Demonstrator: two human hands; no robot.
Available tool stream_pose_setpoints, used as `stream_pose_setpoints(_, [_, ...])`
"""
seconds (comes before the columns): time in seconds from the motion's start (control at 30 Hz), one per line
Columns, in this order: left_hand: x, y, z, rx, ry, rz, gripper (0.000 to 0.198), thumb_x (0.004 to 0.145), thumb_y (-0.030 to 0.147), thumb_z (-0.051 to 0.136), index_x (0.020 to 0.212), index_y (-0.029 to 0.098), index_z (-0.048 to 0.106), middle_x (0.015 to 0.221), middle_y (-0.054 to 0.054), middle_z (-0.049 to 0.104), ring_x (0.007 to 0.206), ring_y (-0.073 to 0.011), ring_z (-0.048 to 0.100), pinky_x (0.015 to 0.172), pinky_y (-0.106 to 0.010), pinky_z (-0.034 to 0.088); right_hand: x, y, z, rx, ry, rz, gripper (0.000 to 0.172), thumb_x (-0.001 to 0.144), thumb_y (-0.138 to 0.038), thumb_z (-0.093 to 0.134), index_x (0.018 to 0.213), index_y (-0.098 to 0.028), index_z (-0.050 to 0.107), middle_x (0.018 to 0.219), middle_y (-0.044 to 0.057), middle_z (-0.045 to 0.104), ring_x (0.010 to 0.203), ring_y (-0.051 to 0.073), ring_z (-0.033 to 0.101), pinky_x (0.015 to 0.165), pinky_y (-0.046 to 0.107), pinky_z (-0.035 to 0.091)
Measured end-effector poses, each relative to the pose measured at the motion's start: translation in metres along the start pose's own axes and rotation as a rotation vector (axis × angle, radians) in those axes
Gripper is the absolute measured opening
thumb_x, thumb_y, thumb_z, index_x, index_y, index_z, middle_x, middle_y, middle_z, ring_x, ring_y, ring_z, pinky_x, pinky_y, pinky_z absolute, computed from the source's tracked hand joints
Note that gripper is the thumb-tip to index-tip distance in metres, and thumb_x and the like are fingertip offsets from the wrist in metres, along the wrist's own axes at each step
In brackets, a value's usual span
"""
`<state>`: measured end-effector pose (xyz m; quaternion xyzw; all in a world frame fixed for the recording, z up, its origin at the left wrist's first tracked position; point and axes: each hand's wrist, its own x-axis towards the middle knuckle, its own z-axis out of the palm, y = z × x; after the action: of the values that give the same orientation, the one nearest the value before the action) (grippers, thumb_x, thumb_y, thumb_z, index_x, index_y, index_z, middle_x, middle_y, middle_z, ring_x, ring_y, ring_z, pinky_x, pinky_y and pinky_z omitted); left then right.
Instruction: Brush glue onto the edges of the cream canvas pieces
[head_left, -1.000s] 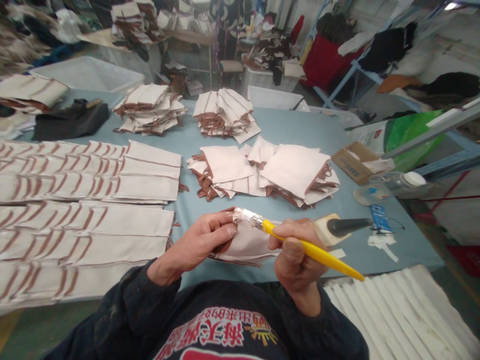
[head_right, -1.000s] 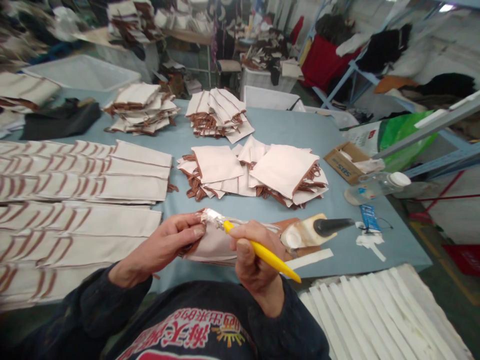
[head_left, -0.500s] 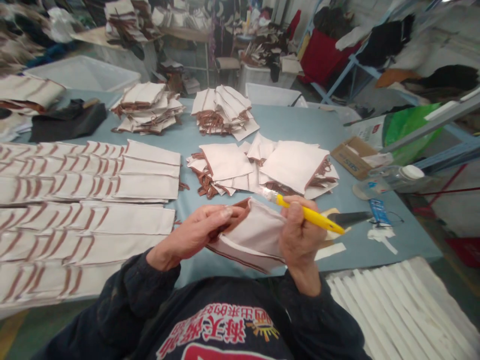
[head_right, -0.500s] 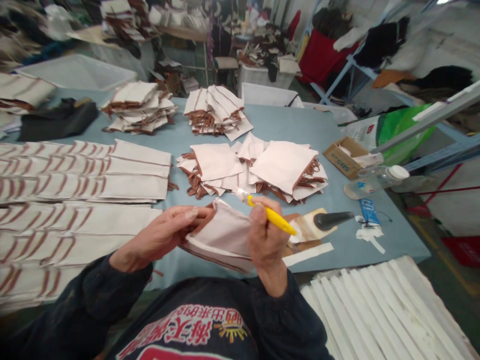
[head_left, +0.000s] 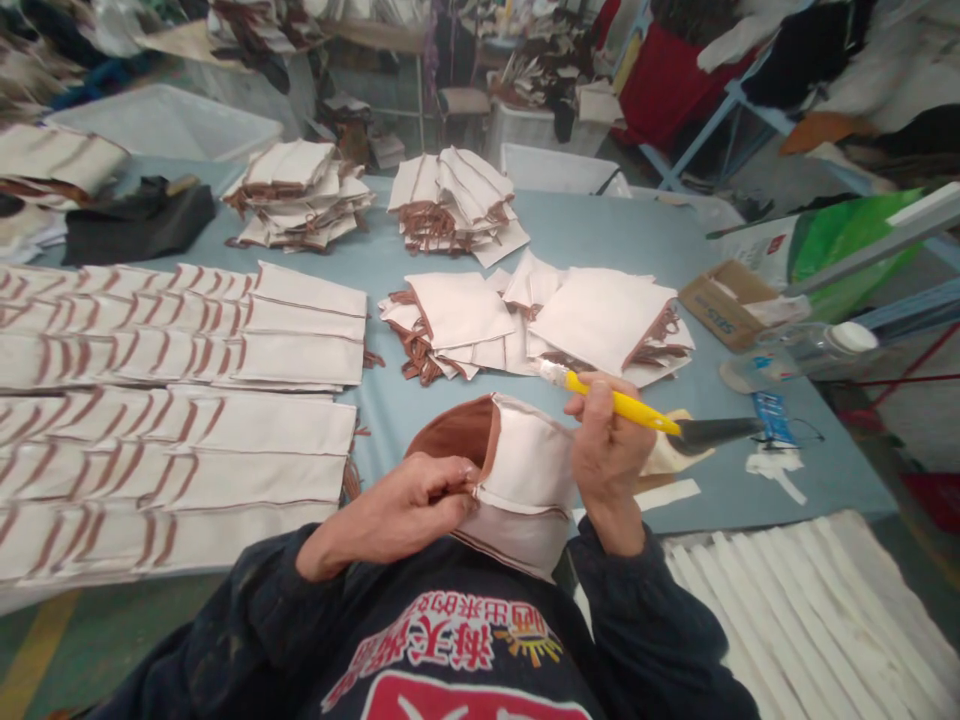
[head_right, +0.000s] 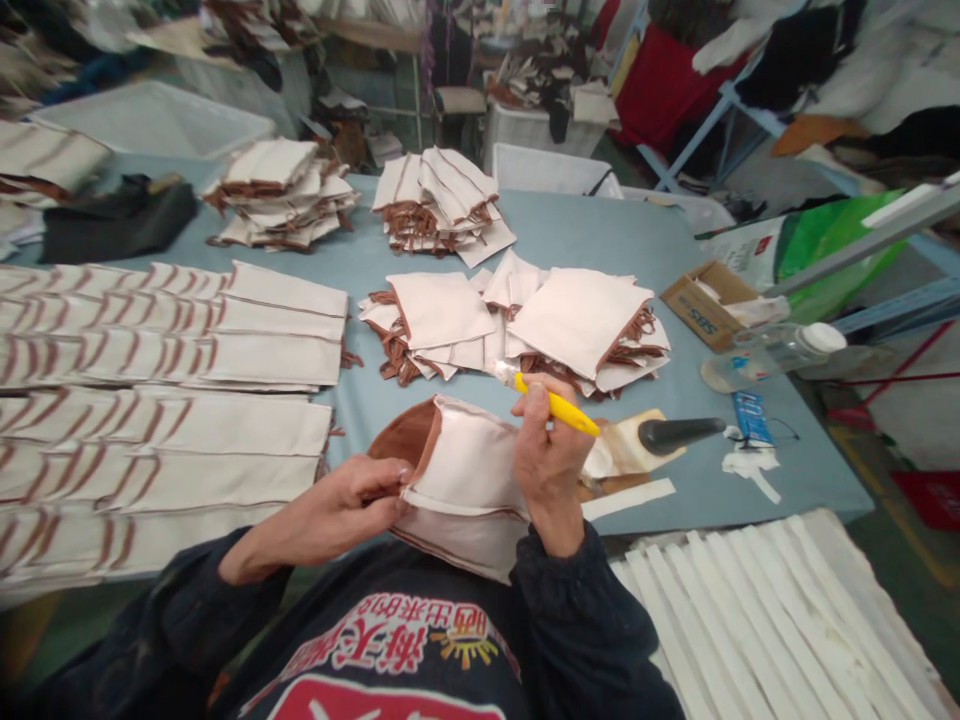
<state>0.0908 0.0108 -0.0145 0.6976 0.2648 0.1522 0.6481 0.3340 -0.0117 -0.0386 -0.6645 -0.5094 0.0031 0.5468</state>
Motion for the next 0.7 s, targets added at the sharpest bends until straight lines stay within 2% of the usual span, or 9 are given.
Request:
stream_pose_setpoints(0.1, [-0.001,-0.006,0.0,0.04,0.076,0.0,0.023,0.091,0.02,0.051,0.07,0.022,0.042,0.066,0.006,0.036,0.061,-0.0111,0.034,0.059,-0.026,0.03,-0.013,-0.021,-0.022,0.053,0.008,-0.056,0.026,0.104,-0.033,0.053,0.093,-0.019,0.071,0.055,-0.004,0.059,0.05,0.015,0.06,0.056,0.029,0.053])
stream_pose_setpoints(0.17, [-0.001,-0.01,0.0,0.099,0.122,0.009,0.024,0.09,0.019,0.05,0.069,0.022,0.039,0.068,0.005,0.038,0.065,-0.0124,0.038,0.063,-0.026,0.033,-0.027,-0.036,-0.038,0.159,-0.01,-0.015,0.023,0.105,-0.03,0.053,0.094,-0.02,0.071,0.053,-0.007,0.054,0.044,0.013,0.053,0.049,0.027,0.048])
stream_pose_setpoints(0.3, [-0.001,-0.009,0.003,0.204,0.174,0.042,0.021,0.089,0.014,0.046,0.071,0.022,0.039,0.073,0.003,0.044,0.069,-0.0137,0.044,0.064,-0.026,0.035,-0.05,-0.055,-0.056,0.097,-0.155,-0.086,0.018,0.104,-0.029,0.058,0.096,-0.023,0.072,0.058,-0.006,0.059,0.043,0.012,0.056,0.046,0.026,0.048])
stream_pose_setpoints(0.43, [-0.002,-0.006,0.009,0.321,0.247,0.154,0.021,0.09,0.008,0.043,0.074,0.021,0.046,0.07,0.003,0.048,0.065,-0.0126,0.046,0.064,-0.026,0.036,-0.049,-0.068,-0.056,0.043,-0.237,-0.272,0.018,0.108,-0.028,0.053,0.097,-0.024,0.068,0.067,-0.005,0.07,0.051,0.012,0.065,0.053,0.025,0.053])
stream_pose_setpoints(0.53, [-0.004,-0.008,0.014,0.384,0.269,0.194,0.022,0.098,0.008,0.045,0.082,0.02,0.055,0.074,0.001,0.059,0.065,-0.0123,0.051,0.065,-0.026,0.038,-0.042,-0.083,-0.051,0.024,-0.292,-0.406,0.021,0.111,-0.026,0.048,0.097,-0.022,0.063,0.064,-0.005,0.069,0.049,0.01,0.062,0.052,0.025,0.051])
stream_pose_setpoints(0.63, [-0.006,-0.013,0.017,0.424,0.293,0.242,0.024,0.103,0.01,0.045,0.083,0.019,0.056,0.073,0.0,0.062,0.065,-0.0125,0.054,0.064,-0.026,0.039,-0.042,-0.093,-0.048,0.052,-0.316,-0.447,0.022,0.111,-0.026,0.046,0.096,-0.022,0.062,0.059,-0.005,0.063,0.044,0.011,0.057,0.048,0.027,0.047])
stream_pose_setpoints(0.7, [-0.007,-0.014,0.017,0.439,0.311,0.283,0.027,0.104,0.01,0.046,0.08,0.02,0.054,0.072,0.0,0.061,0.065,-0.0129,0.054,0.064,-0.026,0.039,-0.046,-0.092,-0.049,0.121,-0.313,-0.41,0.023,0.111,-0.027,0.047,0.095,-0.022,0.063,0.059,-0.005,0.063,0.044,0.011,0.056,0.047,0.027,0.047])
